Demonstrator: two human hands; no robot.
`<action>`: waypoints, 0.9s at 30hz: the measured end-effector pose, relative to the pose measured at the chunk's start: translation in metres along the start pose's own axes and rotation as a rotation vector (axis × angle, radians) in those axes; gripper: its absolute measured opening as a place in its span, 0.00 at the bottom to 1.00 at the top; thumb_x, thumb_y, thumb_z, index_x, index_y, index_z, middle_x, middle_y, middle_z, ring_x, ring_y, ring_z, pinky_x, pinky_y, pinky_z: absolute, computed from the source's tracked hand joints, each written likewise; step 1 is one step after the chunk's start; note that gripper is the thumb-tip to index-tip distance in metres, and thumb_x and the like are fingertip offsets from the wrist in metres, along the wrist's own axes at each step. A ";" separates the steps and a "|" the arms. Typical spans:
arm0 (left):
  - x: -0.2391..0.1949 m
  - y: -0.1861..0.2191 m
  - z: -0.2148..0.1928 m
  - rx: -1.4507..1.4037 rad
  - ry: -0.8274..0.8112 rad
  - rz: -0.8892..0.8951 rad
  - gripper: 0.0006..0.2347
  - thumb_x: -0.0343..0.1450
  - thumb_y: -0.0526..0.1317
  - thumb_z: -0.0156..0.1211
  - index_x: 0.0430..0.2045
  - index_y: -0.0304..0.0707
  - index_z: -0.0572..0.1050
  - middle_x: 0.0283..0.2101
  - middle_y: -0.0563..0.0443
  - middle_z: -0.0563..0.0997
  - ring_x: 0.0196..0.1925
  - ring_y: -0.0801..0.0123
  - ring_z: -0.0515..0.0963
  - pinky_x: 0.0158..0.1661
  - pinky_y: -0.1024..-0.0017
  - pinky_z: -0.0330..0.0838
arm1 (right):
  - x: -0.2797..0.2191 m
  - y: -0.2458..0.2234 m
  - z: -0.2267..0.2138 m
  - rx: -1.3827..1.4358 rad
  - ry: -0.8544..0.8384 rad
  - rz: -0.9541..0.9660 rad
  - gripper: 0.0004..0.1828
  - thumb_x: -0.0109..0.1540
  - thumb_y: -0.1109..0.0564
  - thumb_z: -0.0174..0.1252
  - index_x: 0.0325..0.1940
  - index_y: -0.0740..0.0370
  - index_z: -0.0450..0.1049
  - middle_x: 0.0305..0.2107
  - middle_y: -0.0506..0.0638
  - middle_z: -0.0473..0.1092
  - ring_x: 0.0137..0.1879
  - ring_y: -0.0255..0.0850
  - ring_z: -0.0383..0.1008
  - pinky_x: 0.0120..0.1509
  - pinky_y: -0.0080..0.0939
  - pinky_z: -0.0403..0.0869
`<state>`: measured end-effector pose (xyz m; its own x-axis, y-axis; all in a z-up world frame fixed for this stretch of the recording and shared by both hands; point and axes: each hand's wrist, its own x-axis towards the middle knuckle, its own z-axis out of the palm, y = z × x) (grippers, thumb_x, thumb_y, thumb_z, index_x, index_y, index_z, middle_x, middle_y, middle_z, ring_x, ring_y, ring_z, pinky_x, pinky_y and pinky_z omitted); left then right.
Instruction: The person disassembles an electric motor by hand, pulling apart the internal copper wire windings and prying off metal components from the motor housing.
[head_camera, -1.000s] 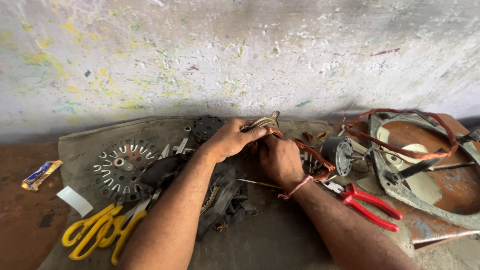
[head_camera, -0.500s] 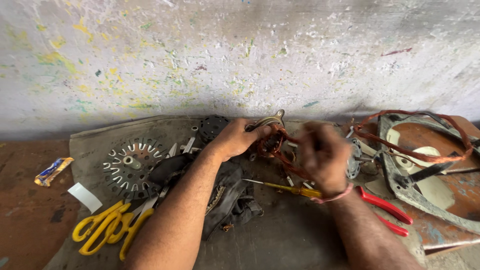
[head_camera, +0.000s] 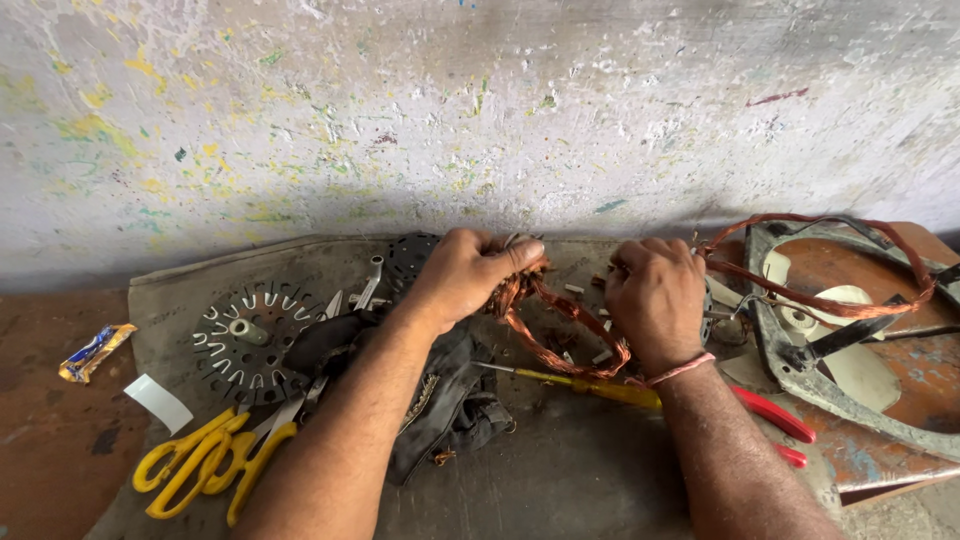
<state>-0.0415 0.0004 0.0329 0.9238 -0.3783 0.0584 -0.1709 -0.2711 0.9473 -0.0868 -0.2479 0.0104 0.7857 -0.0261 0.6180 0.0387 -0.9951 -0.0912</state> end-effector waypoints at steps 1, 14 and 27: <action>-0.001 0.000 -0.003 -0.017 -0.037 -0.026 0.20 0.63 0.61 0.66 0.32 0.44 0.85 0.33 0.45 0.87 0.38 0.63 0.84 0.45 0.56 0.78 | -0.002 -0.004 -0.004 -0.014 -0.028 -0.009 0.04 0.56 0.58 0.64 0.35 0.55 0.82 0.34 0.49 0.79 0.48 0.44 0.73 0.55 0.50 0.69; 0.025 -0.023 -0.007 -0.079 -0.062 -0.134 0.19 0.66 0.54 0.68 0.36 0.35 0.83 0.44 0.41 0.87 0.54 0.57 0.83 0.57 0.47 0.71 | -0.004 -0.017 -0.013 -0.009 -0.021 -0.074 0.05 0.61 0.58 0.59 0.36 0.58 0.81 0.34 0.50 0.79 0.46 0.48 0.73 0.55 0.54 0.66; 0.023 -0.022 -0.016 -0.071 -0.053 -0.103 0.21 0.71 0.54 0.64 0.42 0.31 0.82 0.41 0.44 0.86 0.47 0.65 0.81 0.53 0.57 0.75 | -0.013 -0.053 0.004 0.211 -0.269 -0.289 0.18 0.57 0.57 0.65 0.50 0.62 0.74 0.27 0.54 0.76 0.35 0.48 0.75 0.47 0.52 0.74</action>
<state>-0.0109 0.0120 0.0182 0.9154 -0.3987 -0.0555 -0.0494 -0.2483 0.9674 -0.0966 -0.1943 0.0037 0.8560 0.3035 0.4185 0.3831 -0.9160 -0.1192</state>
